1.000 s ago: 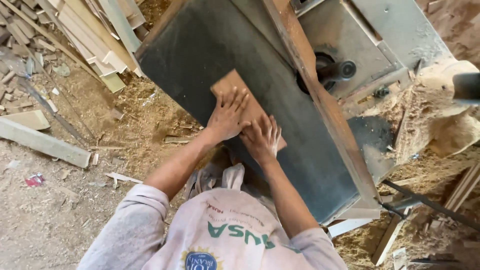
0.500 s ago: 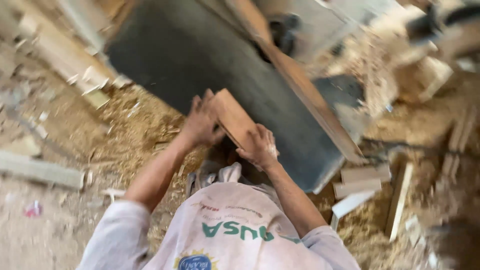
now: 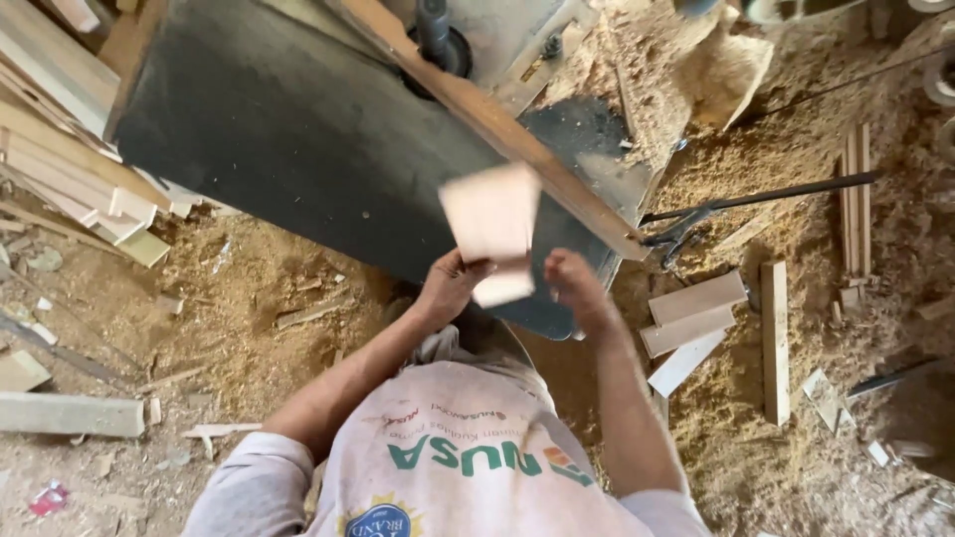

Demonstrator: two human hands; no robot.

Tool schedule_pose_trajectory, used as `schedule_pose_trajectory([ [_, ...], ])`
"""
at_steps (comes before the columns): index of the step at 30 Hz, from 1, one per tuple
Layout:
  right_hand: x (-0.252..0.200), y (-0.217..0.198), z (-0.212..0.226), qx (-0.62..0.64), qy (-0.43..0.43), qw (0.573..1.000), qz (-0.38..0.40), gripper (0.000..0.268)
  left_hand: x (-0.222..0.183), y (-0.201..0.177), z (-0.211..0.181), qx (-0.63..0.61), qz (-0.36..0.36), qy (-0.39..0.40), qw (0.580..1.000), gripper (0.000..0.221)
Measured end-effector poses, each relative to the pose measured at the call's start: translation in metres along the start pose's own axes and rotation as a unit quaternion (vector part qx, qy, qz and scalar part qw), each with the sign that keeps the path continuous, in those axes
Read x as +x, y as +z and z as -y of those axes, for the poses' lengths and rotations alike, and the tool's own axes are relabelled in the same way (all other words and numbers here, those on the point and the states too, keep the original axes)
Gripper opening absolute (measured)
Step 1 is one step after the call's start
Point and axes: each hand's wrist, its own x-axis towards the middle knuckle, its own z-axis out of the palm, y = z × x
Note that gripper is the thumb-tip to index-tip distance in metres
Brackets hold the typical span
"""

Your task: Shaping small wooden blocks using a stationary spindle sander machine

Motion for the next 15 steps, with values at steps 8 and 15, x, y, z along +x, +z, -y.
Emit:
schedule_pose_trajectory([
  [8, 0.009, -0.007, -0.101, 0.139, 0.027, 0.979, -0.144, 0.064, 0.024, 0.029, 0.048, -0.156, -0.038, -0.300, 0.940, 0.068],
  [15, 0.009, -0.031, -0.052, -0.292, 0.004, 0.933, -0.209, 0.061, 0.034, 0.023, 0.005, 0.442, 0.022, -0.202, 0.874, 0.057],
])
